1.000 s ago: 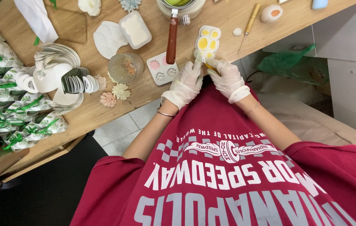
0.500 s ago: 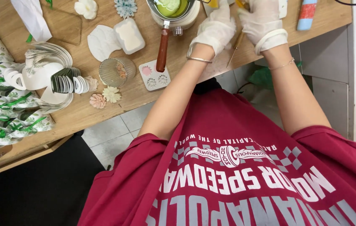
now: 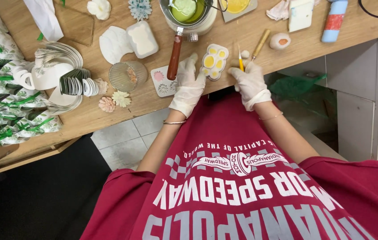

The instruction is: Cleaning and assembling decorative wax elements, including removing excess wax from molded egg shapes.

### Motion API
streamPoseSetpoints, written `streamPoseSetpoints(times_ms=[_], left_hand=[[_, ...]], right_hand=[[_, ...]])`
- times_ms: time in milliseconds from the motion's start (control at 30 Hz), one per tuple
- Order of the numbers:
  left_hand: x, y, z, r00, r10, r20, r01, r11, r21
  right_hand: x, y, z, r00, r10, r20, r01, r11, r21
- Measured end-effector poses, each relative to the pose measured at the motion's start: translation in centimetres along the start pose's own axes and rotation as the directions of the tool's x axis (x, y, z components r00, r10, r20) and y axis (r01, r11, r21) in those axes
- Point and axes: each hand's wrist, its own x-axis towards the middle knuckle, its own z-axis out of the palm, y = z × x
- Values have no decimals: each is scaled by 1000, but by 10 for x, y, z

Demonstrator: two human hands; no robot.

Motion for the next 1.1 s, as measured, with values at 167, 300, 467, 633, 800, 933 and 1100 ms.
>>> streamPoseSetpoints(times_ms=[167,300,467,633,800,933,1100], left_hand=[[-14,-55,50,909,-414,56,417,892,-176],[2,-46,39,889,-452,74,452,840,-300],[6,-53,45,686,-675,272,719,573,-393],[5,-66,54,692,-514,507,716,398,-574],[23,-35,44,569,-466,677,806,152,-572],[42,-19,52,605,-309,734,765,-29,-643],[78,8,60,659,-395,640,702,20,-711]], right_hand=[[13,27,6,996,90,-3,-89,989,115],[15,11,7,989,119,87,-136,964,229],[5,-3,9,982,170,86,-184,965,188],[4,-5,1,983,161,93,-179,957,227],[-7,-35,-9,992,126,-2,-122,963,242],[5,-55,-22,999,-28,-26,30,994,105],[26,-110,-37,995,-102,-3,102,995,19]])
